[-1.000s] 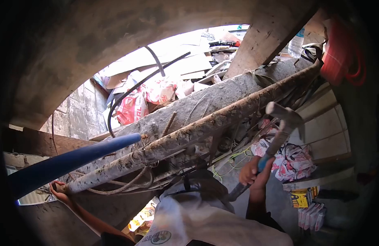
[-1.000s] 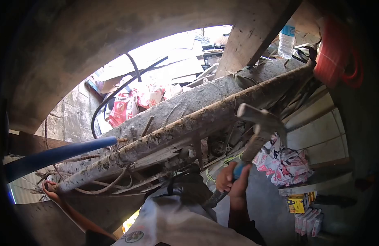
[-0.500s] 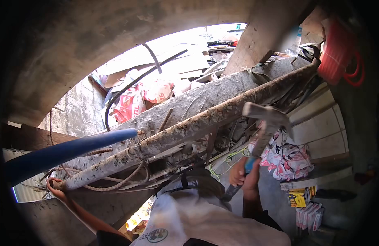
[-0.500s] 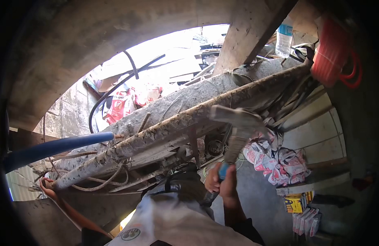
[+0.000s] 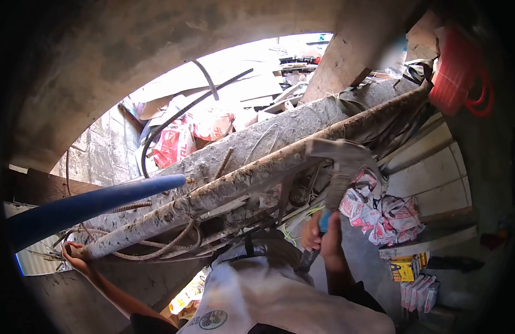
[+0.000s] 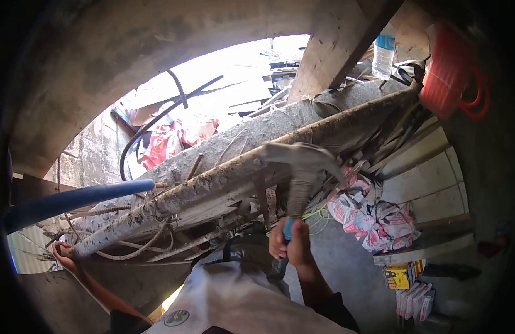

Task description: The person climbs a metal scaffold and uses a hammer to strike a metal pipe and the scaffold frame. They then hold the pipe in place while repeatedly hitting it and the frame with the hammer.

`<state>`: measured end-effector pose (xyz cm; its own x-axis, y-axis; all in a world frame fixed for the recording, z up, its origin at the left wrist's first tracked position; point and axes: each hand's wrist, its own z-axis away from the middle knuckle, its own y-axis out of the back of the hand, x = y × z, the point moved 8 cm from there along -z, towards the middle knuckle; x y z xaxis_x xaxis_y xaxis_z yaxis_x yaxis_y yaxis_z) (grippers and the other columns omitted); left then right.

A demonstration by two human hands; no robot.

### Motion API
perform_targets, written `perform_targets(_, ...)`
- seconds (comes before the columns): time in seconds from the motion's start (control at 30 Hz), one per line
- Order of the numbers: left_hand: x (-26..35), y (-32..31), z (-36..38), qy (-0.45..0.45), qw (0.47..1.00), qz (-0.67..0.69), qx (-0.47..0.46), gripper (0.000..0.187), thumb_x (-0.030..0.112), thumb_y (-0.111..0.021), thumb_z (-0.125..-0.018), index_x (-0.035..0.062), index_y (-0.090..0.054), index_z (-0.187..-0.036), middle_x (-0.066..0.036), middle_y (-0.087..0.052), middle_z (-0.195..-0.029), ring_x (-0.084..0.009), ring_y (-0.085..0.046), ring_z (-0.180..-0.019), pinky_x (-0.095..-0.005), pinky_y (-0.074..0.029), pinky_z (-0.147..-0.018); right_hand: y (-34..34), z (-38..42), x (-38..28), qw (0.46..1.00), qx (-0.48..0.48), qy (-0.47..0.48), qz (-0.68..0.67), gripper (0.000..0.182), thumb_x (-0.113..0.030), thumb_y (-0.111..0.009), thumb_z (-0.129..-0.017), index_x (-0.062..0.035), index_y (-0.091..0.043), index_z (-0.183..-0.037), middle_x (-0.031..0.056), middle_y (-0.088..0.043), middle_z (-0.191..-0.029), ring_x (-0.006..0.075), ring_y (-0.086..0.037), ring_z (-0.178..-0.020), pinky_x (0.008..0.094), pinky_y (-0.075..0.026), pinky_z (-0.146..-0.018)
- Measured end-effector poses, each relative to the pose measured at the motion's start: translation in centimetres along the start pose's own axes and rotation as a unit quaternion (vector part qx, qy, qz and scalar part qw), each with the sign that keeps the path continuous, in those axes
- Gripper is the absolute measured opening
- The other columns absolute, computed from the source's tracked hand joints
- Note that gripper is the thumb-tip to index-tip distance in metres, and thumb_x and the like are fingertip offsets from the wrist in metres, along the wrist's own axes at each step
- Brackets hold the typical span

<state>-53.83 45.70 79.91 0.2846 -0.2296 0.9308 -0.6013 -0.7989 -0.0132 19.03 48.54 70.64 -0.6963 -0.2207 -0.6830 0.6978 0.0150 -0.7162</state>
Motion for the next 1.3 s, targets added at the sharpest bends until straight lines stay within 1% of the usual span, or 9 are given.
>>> perform_targets(0.23,0.0,0.0,-0.2,-0.008,1.0,0.002,-0.012,0.037,0.038,-0.04,-0.095,0.0068,-0.049,-0.078,-0.003,-0.042,-0.066,-0.0144,-0.045,-0.062,-0.0272,-0.038,-0.067,0.6,1.0,-4.5,0.992,-0.005,0.124,-0.006,0.067,-0.074,-0.032,-0.083,-0.0096,-0.04,-0.068,-0.0003,-0.032,-0.047,0.0104,-0.03,-0.034,0.0279,-0.032,-0.035)
perform_targets(0.4,0.3,0.2,-0.1,-0.007,1.0,-0.016,-0.007,0.038,0.038,-0.039,-0.095,0.0064,-0.049,-0.077,-0.003,-0.042,-0.065,-0.0148,-0.046,-0.062,-0.0273,-0.038,-0.066,-1.4,0.6,2.3,0.987,-0.056,-0.117,0.094,0.06,-0.061,-0.039,-0.09,-0.0051,-0.044,-0.069,0.001,-0.036,-0.049,0.0093,-0.034,-0.036,0.0263,-0.032,-0.036)
perform_targets(0.47,0.1,-0.1,-0.3,-0.002,0.999,-0.009,-0.035,0.038,0.038,-0.039,-0.095,0.0061,-0.05,-0.077,-0.003,-0.043,-0.065,-0.0151,-0.047,-0.062,-0.0277,-0.038,-0.067,-3.2,0.9,3.3,0.98,-0.086,-0.181,0.018,0.057,-0.055,-0.04,-0.093,-0.003,-0.045,-0.069,0.002,-0.037,-0.049,0.0089,-0.035,-0.037,0.025,-0.032,-0.036)
perform_targets(0.8,1.4,-1.1,0.6,-0.018,1.0,-0.023,-0.005,0.04,0.037,-0.038,-0.095,0.0057,-0.05,-0.074,-0.004,-0.044,-0.063,-0.0154,-0.047,-0.058,-0.0276,-0.039,-0.066,-1.0,0.6,-2.7,0.997,0.005,0.026,0.071,0.066,-0.07,-0.024,-0.088,-0.0097,-0.038,-0.065,-0.0003,-0.03,-0.044,0.0118,-0.029,-0.031,0.0296,-0.032,-0.032)
perform_targets(0.87,1.5,-1.3,0.8,-0.026,0.999,-0.031,-0.008,0.039,0.037,-0.039,-0.095,0.006,-0.05,-0.074,-0.004,-0.044,-0.064,-0.0152,-0.047,-0.059,-0.0275,-0.039,-0.065,-2.4,0.5,0.5,0.994,-0.042,-0.082,0.052,0.058,-0.059,-0.04,-0.092,-0.007,-0.043,-0.065,0.0012,-0.039,-0.048,0.0092,-0.037,-0.036,0.025,-0.034,-0.035)
perform_targets(0.9,1.1,-1.0,0.9,-0.006,1.0,-0.01,0.004,0.039,0.037,-0.039,-0.095,0.0061,-0.05,-0.074,-0.004,-0.044,-0.064,-0.015,-0.047,-0.059,-0.0276,-0.039,-0.064,-3.5,0.1,1.3,0.977,-0.033,-0.106,0.185,0.055,-0.053,-0.043,-0.093,-0.0057,-0.045,-0.065,0.0011,-0.04,-0.05,0.0081,-0.04,-0.038,0.0238,-0.035,-0.036)
perform_targets(1.0,1.1,-1.4,0.4,0.004,1.0,0.009,0.002,0.038,0.037,-0.039,-0.095,0.0061,-0.049,-0.075,-0.004,-0.044,-0.063,-0.0149,-0.047,-0.059,-0.0279,-0.039,-0.063,-6.8,-0.3,3.8,0.958,-0.075,-0.225,0.16,0.056,-0.053,-0.041,-0.094,-0.0042,-0.047,-0.067,-0.0006,-0.04,-0.051,0.006,-0.04,-0.041,0.0222,-0.035,-0.039)
perform_targets(1.2,1.9,-2.1,1.2,0.001,1.0,0.0,-0.022,0.042,0.039,-0.036,-0.096,0.0053,-0.05,-0.075,-0.004,-0.046,-0.066,-0.0154,-0.048,-0.061,-0.0291,-0.039,-0.067,-5.2,-1.0,0.0,0.992,-0.049,-0.098,0.066,0.059,-0.06,-0.044,-0.089,-0.0051,-0.045,-0.066,0.0003,-0.038,-0.047,0.0086,-0.036,-0.035,0.024,-0.033,-0.034)
perform_targets(1.3,1.5,-2.1,2.1,0.054,0.996,0.041,0.061,0.042,0.039,-0.035,-0.096,0.0053,-0.05,-0.075,-0.004,-0.045,-0.065,-0.0156,-0.047,-0.062,-0.0289,-0.038,-0.067,-3.3,-0.3,-2.6,0.996,-0.006,-0.022,0.088,0.06,-0.062,-0.041,-0.089,-0.0062,-0.043,-0.067,0.0004,-0.034,-0.045,0.0092,-0.033,-0.034,0.0253,-0.03,-0.033)
